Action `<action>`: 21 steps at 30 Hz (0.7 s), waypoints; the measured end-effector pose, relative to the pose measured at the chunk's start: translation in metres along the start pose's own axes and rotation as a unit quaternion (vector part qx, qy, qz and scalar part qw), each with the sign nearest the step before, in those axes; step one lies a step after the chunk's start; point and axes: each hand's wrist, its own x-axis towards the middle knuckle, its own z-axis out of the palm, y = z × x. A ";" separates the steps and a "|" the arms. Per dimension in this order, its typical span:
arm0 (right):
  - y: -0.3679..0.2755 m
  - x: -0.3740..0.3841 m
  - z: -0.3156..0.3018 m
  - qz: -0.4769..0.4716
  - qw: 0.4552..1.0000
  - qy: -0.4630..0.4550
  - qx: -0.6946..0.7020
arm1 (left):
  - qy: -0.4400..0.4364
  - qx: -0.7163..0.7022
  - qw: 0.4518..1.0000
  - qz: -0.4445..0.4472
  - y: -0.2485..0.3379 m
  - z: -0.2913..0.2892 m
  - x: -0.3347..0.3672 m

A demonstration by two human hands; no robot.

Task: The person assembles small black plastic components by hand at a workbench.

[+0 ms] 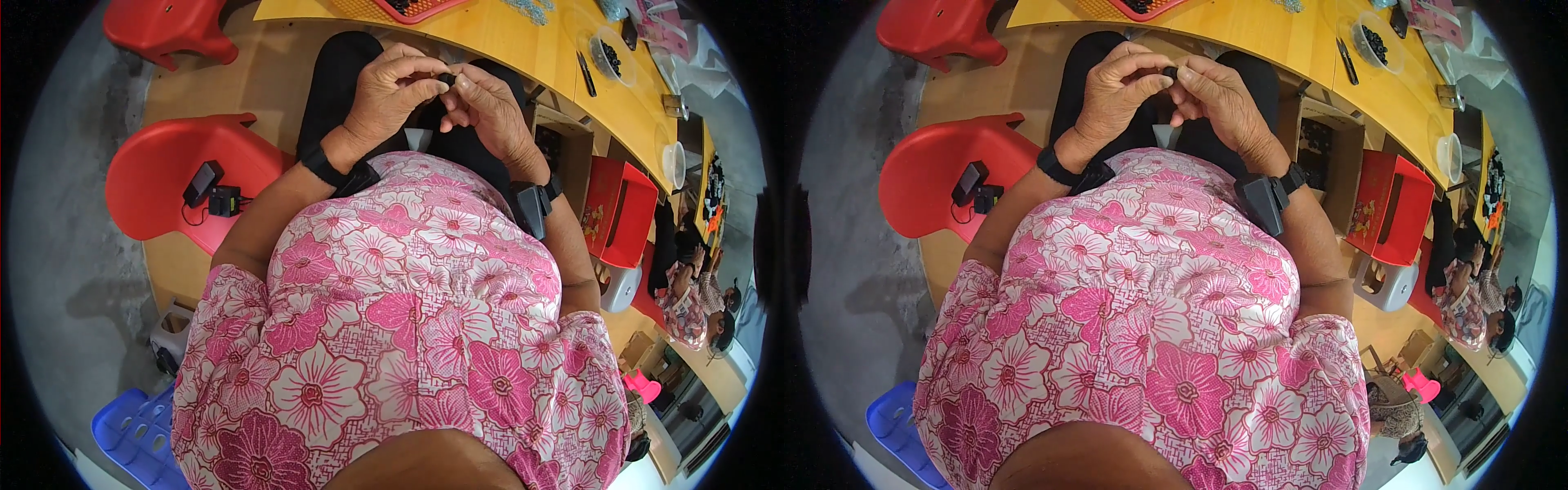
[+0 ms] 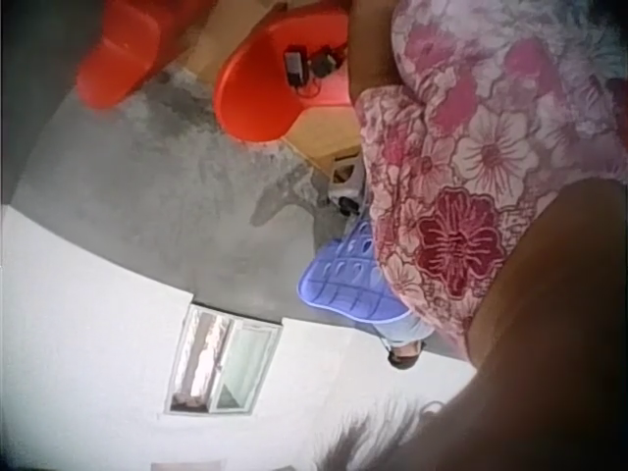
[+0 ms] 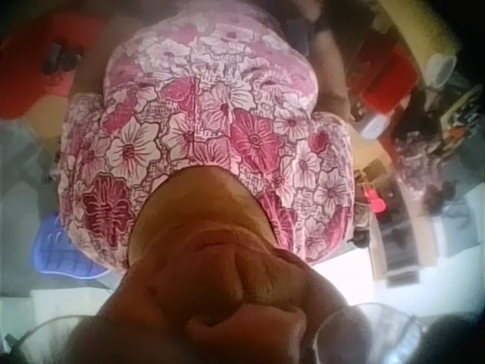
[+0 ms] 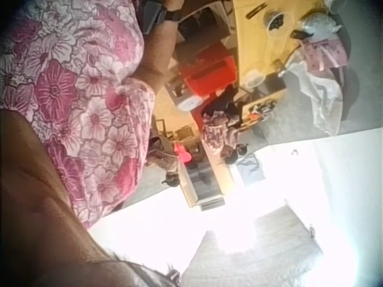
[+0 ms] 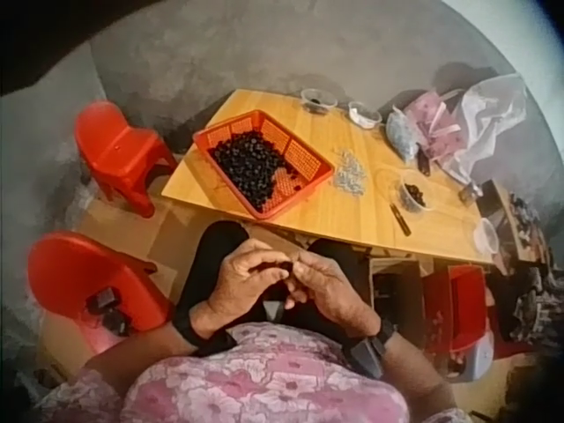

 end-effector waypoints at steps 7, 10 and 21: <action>-0.002 -0.001 0.007 0.006 1.000 -0.012 0.023 | 0.005 -0.010 1.000 0.017 -0.005 0.001 -0.001; -0.001 0.000 0.009 0.012 0.999 -0.015 0.041 | 0.011 -0.032 0.999 0.006 -0.003 0.001 -0.001; -0.007 -0.003 0.012 -0.109 0.959 0.042 -0.259 | -0.070 -0.182 0.977 -0.091 -0.005 0.002 -0.003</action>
